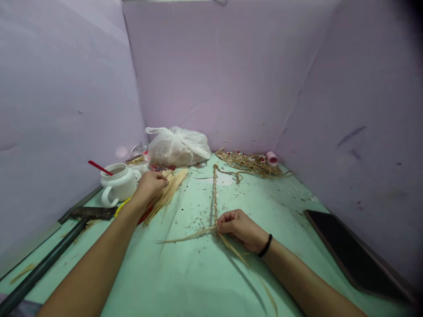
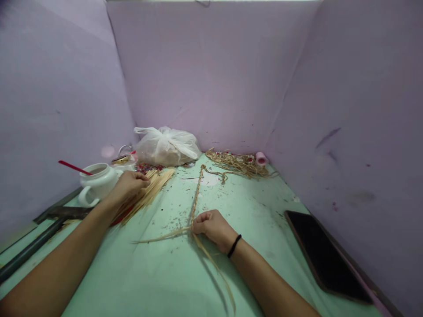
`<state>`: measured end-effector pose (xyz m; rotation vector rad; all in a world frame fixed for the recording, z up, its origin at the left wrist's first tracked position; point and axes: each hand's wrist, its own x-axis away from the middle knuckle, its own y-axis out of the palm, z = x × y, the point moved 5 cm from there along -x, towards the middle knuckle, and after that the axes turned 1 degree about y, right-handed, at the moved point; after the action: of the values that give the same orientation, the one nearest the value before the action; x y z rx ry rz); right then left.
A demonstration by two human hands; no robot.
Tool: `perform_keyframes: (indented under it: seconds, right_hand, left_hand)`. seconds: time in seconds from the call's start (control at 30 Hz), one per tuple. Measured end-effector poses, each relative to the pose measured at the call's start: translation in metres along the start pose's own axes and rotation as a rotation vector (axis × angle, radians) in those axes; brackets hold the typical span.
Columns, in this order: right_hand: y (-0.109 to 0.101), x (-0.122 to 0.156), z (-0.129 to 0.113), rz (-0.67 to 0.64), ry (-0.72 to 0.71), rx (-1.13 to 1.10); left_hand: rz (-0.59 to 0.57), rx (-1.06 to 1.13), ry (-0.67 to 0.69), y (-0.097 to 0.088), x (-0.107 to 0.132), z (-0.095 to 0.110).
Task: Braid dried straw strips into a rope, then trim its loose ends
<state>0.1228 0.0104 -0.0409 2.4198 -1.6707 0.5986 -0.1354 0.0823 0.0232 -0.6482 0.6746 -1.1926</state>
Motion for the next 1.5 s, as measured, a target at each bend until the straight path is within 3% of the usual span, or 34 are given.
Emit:
perform_keyframes:
  seconds: [0.13,0.23,0.33,0.43,0.53,0.7,0.83,0.9,1.07,1.13,1.33,1.5]
  right_hand:
    - [0.0,0.001,-0.001,-0.011,-0.004,-0.011]
    - [0.001,0.001,-0.001,-0.024,-0.009,-0.002]
    - [0.001,0.001,-0.001,-0.025,-0.027,-0.002]
    - [0.002,0.002,-0.004,-0.034,-0.056,-0.027]
    - [0.003,0.003,-0.007,-0.048,-0.086,-0.038]
    - [0.001,0.002,-0.008,-0.058,-0.122,-0.088]
    - [0.002,0.003,-0.009,-0.082,-0.135,-0.105]
    - [0.003,0.003,-0.008,-0.061,-0.116,-0.089]
    - [0.001,0.001,-0.007,0.024,-0.165,0.099]
    - [-0.002,0.002,-0.009,0.015,-0.175,0.159]
    - [-0.013,0.007,-0.011,-0.135,-0.007,0.173]
    - [-0.02,0.008,-0.011,-0.211,0.027,0.154]
  left_hand:
    - [0.03,-0.146,-0.005,-0.006,-0.004,-0.007]
    - [-0.062,-0.009,0.019,0.004,0.013,0.015]
    - [-0.489,0.305,-0.066,0.038,0.053,0.05]
    - [-0.835,0.41,-0.093,0.071,0.097,0.08]
    - [-0.843,0.431,-0.138,0.089,0.11,0.083]
    - [-0.649,0.429,-0.173,0.092,0.1,0.073]
    - [-0.817,0.486,-0.187,0.098,0.11,0.078]
    - [-0.819,0.434,-0.188,0.1,0.111,0.076]
    - [-0.659,0.234,0.086,0.103,0.1,0.073]
    - [-0.64,0.251,0.121,0.104,0.097,0.072]
    - [-0.716,0.415,-0.026,0.102,0.103,0.076]
    - [-0.728,0.465,-0.125,0.1,0.108,0.078]
